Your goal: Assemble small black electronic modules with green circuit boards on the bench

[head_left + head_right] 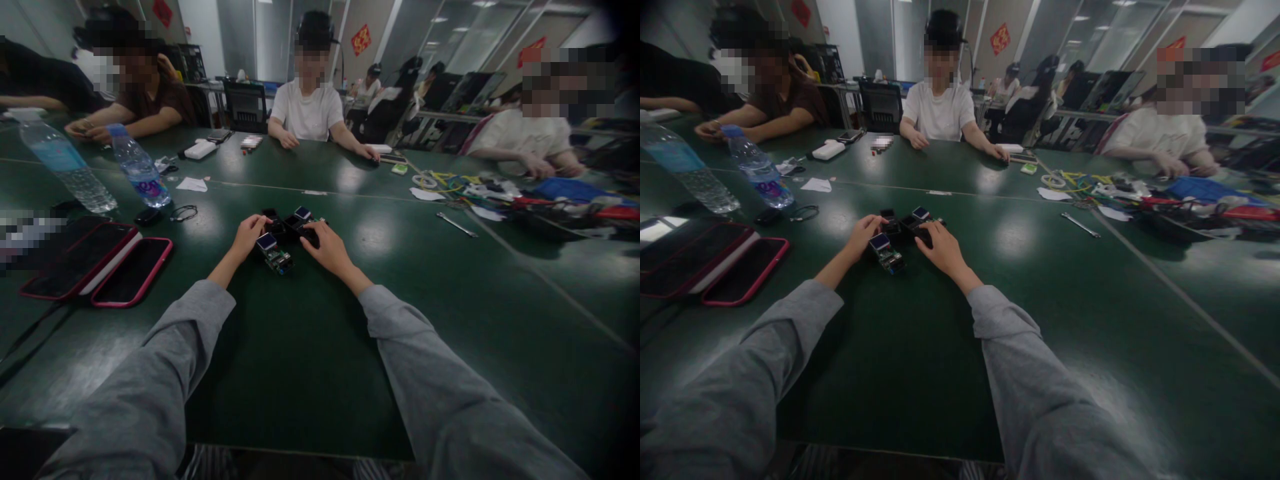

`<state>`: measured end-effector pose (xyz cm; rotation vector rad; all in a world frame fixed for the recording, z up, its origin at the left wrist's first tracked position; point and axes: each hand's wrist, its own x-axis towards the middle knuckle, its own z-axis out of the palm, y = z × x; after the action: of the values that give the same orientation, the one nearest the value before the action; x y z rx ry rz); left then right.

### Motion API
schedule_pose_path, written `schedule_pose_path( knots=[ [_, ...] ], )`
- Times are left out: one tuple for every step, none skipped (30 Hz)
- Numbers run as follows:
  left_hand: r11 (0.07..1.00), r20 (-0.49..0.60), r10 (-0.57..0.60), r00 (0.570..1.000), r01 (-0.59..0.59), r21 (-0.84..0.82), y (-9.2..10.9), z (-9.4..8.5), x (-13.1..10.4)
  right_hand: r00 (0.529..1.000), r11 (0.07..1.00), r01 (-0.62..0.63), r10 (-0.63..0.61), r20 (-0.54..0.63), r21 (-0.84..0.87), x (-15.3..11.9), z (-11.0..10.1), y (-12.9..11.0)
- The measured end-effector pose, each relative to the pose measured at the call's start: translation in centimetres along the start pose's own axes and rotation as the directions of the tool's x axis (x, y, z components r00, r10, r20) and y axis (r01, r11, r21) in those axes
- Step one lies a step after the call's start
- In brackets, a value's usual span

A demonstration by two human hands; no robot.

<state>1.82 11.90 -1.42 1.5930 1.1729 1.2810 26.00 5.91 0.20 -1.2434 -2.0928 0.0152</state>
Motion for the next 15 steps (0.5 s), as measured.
schedule_pose_path(
  knots=[
    [1.0, -0.001, 0.001, 1.0, -0.001, 0.001, 0.01, 0.0, 0.0, 1.0, 1.0, -0.004, 0.004, 0.005, 0.0, 0.01, 0.01, 0.0],
    [1.0, 0.0, 0.001, 1.0, -0.001, 0.001, 0.03, 0.01, -0.01, 1.0, 1.0, -0.007, 0.008, 0.007, -0.001, 0.01, 0.01, 0.0],
    [1.0, 0.0, 0.0, 1.0, 0.0, 0.002, 0.06, 0.02, -0.01, 1.0, 1.0, -0.01, 0.01, 0.008, -0.002, 0.01, 0.01, -0.01],
    [1.0, 0.0, -0.001, 1.0, 0.001, 0.003, 0.11, 0.02, -0.02, 1.0, 1.0, -0.011, 0.011, 0.008, -0.003, 0.02, 0.0, -0.01],
    [1.0, -0.001, -0.003, 1.0, 0.003, 0.005, 0.16, 0.02, -0.04, 1.0, 1.0, -0.012, 0.012, 0.01, -0.004, 0.02, -0.01, -0.02],
    [1.0, 0.0, -0.005, 1.0, 0.005, 0.007, 0.21, 0.02, -0.05, 1.0, 1.0, -0.013, 0.013, 0.012, -0.006, 0.02, -0.02, -0.03],
    [1.0, 0.002, -0.006, 1.0, 0.006, 0.008, 0.25, 0.01, -0.06, 1.0, 1.0, -0.012, 0.012, 0.014, -0.007, 0.02, -0.04, -0.04],
    [1.0, 0.003, -0.007, 1.0, 0.007, 0.008, 0.28, 0.01, -0.07, 1.0, 1.0, -0.011, 0.011, 0.014, -0.007, 0.01, -0.05, -0.04],
    [1.0, 0.003, -0.008, 1.0, 0.008, 0.007, 0.3, 0.0, -0.07, 1.0, 1.0, -0.01, 0.01, 0.014, -0.006, 0.01, -0.05, -0.05],
    [1.0, 0.004, -0.01, 1.0, 0.01, 0.007, 0.3, -0.01, -0.07, 1.0, 1.0, -0.009, 0.009, 0.014, -0.005, 0.0, -0.05, -0.05],
    [1.0, 0.004, -0.011, 1.0, 0.011, 0.006, 0.3, -0.01, -0.06, 1.0, 1.0, -0.01, 0.01, 0.015, -0.003, -0.01, -0.05, -0.05],
    [1.0, 0.004, -0.012, 1.0, 0.012, 0.005, 0.29, -0.01, -0.06, 1.0, 1.0, -0.012, 0.012, 0.015, -0.003, -0.02, -0.04, -0.05],
    [1.0, 0.003, -0.013, 1.0, 0.013, 0.006, 0.28, -0.01, -0.06, 1.0, 1.0, -0.015, 0.015, 0.016, -0.003, -0.03, -0.04, -0.05],
    [1.0, 0.003, -0.013, 1.0, 0.013, 0.008, 0.28, 0.0, -0.07, 1.0, 1.0, -0.017, 0.017, 0.016, -0.005, -0.03, -0.03, -0.04],
    [1.0, 0.001, -0.012, 1.0, 0.012, 0.01, 0.28, 0.01, -0.08, 1.0, 1.0, -0.018, 0.018, 0.016, -0.006, -0.03, -0.02, -0.04]
  ],
)
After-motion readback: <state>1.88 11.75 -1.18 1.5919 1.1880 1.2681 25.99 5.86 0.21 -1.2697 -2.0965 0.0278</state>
